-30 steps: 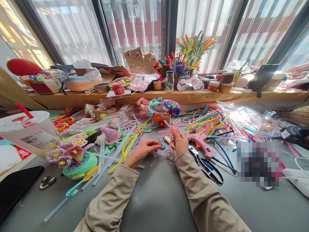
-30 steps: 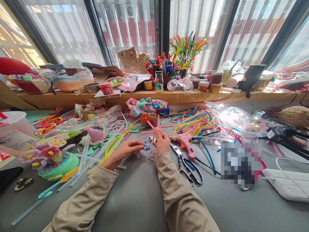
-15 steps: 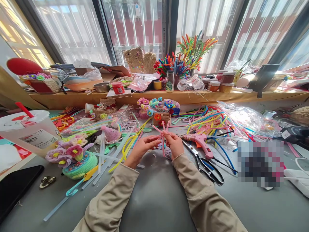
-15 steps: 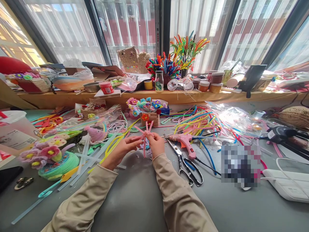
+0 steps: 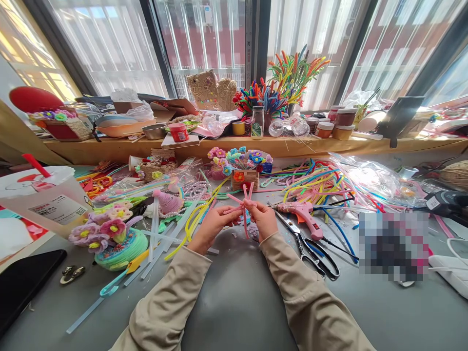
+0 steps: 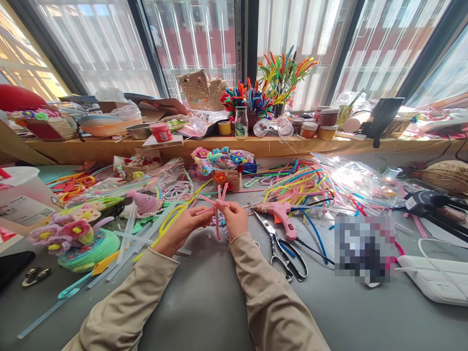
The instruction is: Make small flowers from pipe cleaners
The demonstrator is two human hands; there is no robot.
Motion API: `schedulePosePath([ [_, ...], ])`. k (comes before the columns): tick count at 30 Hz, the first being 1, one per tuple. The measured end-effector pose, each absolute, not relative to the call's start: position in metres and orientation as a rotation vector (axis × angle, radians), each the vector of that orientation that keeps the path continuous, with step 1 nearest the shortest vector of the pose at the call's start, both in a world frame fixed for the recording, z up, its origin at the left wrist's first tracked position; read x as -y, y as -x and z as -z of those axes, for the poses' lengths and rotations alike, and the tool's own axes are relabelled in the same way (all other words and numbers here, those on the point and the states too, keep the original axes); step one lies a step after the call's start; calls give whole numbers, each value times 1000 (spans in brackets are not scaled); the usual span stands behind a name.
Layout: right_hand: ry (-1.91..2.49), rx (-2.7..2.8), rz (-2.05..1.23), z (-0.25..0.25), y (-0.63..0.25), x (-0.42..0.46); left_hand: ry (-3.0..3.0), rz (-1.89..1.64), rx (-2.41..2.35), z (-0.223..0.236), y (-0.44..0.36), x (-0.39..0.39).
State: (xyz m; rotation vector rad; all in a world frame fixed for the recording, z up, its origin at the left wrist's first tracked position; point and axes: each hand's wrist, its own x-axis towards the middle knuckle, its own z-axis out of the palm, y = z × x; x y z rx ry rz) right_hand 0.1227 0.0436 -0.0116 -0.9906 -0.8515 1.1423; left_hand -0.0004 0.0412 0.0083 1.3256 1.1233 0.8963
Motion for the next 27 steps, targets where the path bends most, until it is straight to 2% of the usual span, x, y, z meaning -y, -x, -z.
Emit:
schedulePosePath([
  [8, 978, 773, -1063, 15, -125, -47, -1344, -851, -1143, -7, 1, -43],
  [16, 896, 430, -1165, 9, -134, -50, -1439, -809, -1179, -9, 2, -41],
  [27, 915, 469, -1176, 9, -133, -49, -1478, -791, -1197, -1, 3, -46],
])
